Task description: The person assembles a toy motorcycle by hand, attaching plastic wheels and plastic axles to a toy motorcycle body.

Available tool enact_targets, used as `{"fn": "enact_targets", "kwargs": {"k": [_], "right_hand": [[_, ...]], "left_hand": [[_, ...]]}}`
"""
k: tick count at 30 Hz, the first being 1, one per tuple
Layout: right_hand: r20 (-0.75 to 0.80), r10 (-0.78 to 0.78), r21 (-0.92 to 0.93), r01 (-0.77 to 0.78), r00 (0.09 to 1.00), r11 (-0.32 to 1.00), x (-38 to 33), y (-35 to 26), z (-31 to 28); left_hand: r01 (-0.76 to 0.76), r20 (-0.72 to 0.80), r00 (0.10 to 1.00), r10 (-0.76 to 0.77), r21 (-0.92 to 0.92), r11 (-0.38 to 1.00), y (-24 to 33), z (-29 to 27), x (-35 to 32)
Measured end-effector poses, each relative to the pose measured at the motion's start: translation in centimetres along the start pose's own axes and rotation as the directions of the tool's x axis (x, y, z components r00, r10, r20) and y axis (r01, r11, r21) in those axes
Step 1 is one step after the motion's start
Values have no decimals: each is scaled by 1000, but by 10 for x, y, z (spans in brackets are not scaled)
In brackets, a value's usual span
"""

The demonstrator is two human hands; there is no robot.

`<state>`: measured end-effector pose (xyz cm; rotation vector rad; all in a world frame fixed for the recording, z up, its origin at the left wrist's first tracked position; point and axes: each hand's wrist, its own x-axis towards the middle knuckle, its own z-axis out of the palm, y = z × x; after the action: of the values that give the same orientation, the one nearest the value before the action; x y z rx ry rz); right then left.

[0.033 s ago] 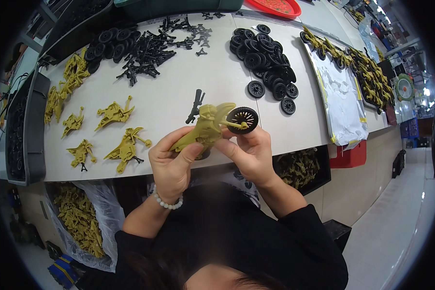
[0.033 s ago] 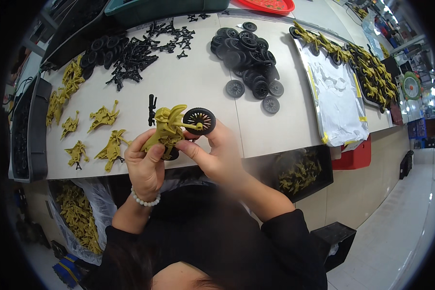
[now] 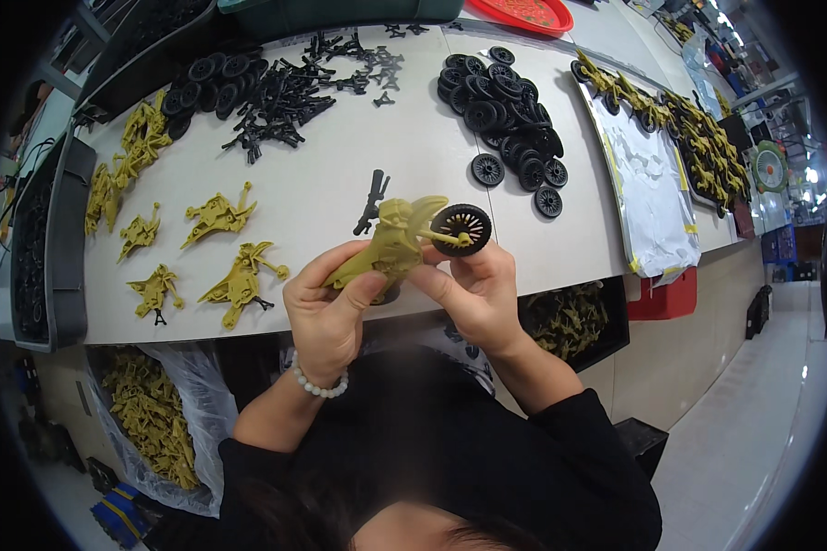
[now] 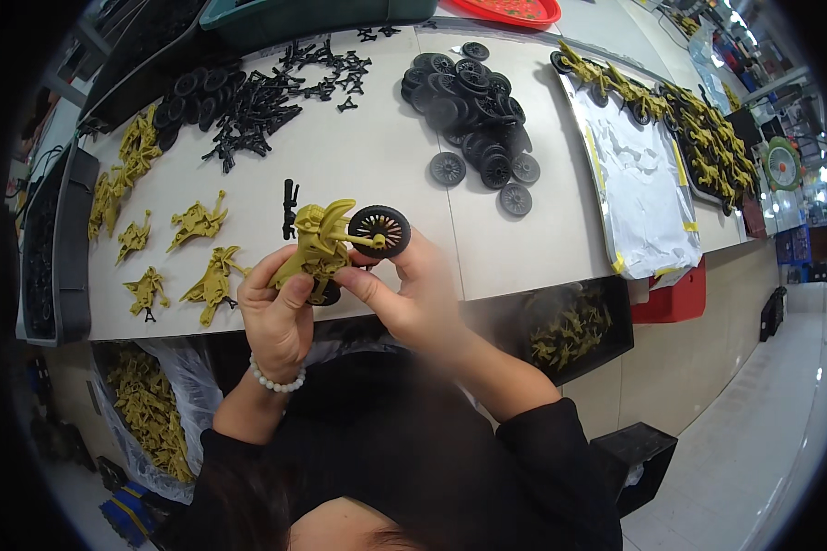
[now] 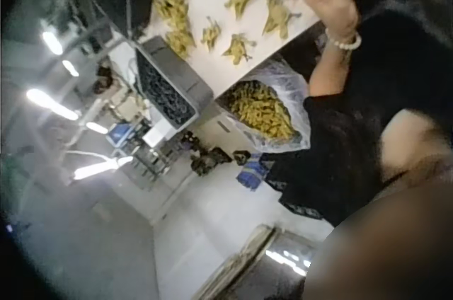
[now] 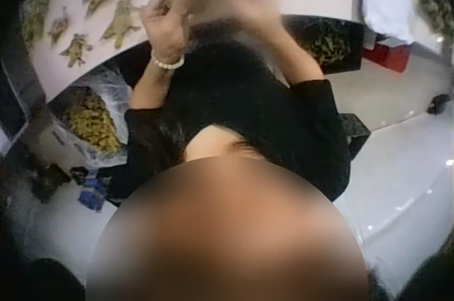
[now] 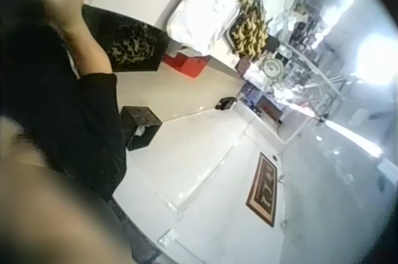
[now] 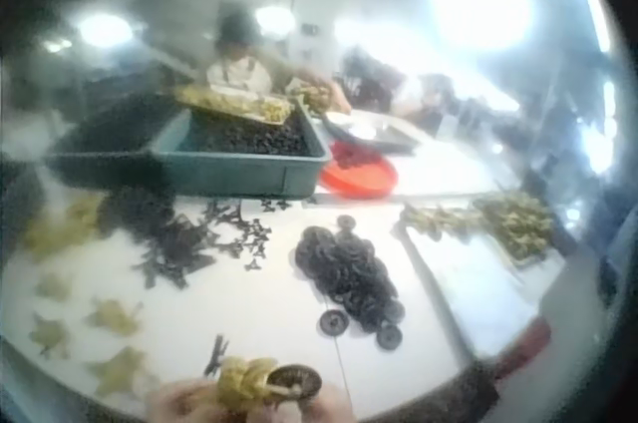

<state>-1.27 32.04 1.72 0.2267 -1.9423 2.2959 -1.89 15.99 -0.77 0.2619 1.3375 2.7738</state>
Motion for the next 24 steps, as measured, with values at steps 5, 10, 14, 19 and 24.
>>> {"fn": "enact_targets", "kwargs": {"k": [5, 10, 14, 19, 24], "right_hand": [[231, 207, -211, -158, 951, 965, 14, -5, -22], [101, 112, -72, -105, 989, 992, 21, -22, -39], [179, 217, -229, -174, 960, 958, 18, -36, -33], [198, 297, -375, -208, 934, 903, 9, -32, -41], [152, 293, -81, -283, 944, 956, 3, -33, -67]], "left_hand": [[52, -79, 995, -57, -65, 997, -1, -2, 3], [162, -62, 984, -168, -89, 983, 3, 1, 8], [86, 17, 995, -98, 350, 933, 6, 3, -2], [34, 95, 991, -91, 478, 878, 13, 4, -3], [114, 197, 947, -254, 533, 838, 9, 13, 6]]}}
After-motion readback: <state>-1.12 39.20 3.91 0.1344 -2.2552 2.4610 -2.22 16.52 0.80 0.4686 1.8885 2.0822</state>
